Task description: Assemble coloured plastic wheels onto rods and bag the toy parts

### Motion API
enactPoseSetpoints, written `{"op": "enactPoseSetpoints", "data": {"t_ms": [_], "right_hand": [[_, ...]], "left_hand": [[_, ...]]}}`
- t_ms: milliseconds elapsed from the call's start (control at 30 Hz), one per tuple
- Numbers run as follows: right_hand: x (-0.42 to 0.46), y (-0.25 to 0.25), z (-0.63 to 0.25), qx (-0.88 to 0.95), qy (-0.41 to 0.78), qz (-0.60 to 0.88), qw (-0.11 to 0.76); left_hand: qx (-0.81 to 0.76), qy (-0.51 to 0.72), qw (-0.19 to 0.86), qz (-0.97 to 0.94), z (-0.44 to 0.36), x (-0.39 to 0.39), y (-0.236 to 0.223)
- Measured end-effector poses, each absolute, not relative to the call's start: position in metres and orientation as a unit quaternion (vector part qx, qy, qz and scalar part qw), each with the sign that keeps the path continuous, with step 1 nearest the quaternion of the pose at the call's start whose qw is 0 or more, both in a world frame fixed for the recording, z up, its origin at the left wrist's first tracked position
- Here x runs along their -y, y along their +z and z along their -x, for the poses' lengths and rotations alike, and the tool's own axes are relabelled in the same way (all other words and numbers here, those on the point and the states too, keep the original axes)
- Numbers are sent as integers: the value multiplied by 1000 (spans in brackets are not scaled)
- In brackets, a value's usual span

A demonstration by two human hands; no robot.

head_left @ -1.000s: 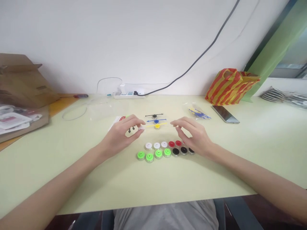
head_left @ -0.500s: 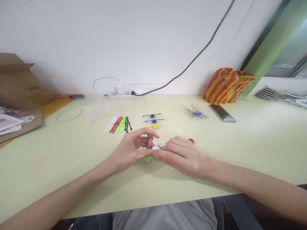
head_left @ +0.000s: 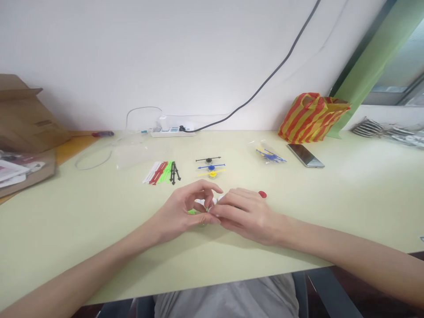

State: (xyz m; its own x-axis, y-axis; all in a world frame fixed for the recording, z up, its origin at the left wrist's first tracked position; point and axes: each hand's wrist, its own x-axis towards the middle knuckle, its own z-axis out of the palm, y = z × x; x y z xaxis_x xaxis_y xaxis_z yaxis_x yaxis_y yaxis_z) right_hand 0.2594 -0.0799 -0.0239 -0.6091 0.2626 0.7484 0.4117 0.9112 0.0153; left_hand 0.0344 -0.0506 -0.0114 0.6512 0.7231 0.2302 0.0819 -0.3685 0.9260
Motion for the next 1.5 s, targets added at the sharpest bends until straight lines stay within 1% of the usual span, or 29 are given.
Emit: {"op": "enactPoseSetpoints", "data": {"t_ms": [133, 200, 267, 333, 400, 533, 633, 733, 867, 1000, 1067, 1200, 1333, 1433, 1500], "right_hand": [[70, -13, -272, 886, -101, 203, 404], [50, -4, -287, 864, -95, 250, 427], [20, 4, -304, 841, -67, 336, 419], [-18, 6, -319, 820, -7, 424, 385], [-54, 0, -329, 809, 56, 484, 330], [-99, -25, -333, 804, 128, 527, 242], [-108, -36, -330, 803, 163, 523, 234], [-108, -33, -329, 816, 150, 515, 213], [-110, -12, -335, 840, 122, 506, 154], [-115, 20, -325, 843, 54, 506, 175], [-114, 34, -303, 858, 49, 479, 180], [-102, 46, -233, 908, 30, 403, 110], [-91, 35, -167, 947, 43, 311, 64], [-93, 19, -142, 952, 20, 303, 33], [-98, 9, -136, 949, 0, 313, 28]], "left_hand": [[-260, 329, 479, -772, -30, 45, -8], [-285, 348, 426, -785, -24, 37, -8], [-322, 374, 362, -791, -17, 26, -10], [-352, 396, 324, -784, -10, 17, -13], [-373, 406, 310, -775, -5, 9, -16], [-394, 398, 300, -772, -2, 6, -19], [-390, 380, 288, -788, -3, 8, -19], [-390, 361, 250, -809, -5, 10, -19], [-385, 356, 155, -837, -1, 4, -18], [-393, 384, 84, -831, 15, -13, -16], [-418, 403, 59, -812, 27, -25, -15], [-473, 440, 35, -763, 48, -45, -15], [-503, 454, 23, -735, 59, -54, -18], [-506, 445, 22, -739, 59, -57, -23], [-496, 440, 19, -748, 56, -57, -27]]}}
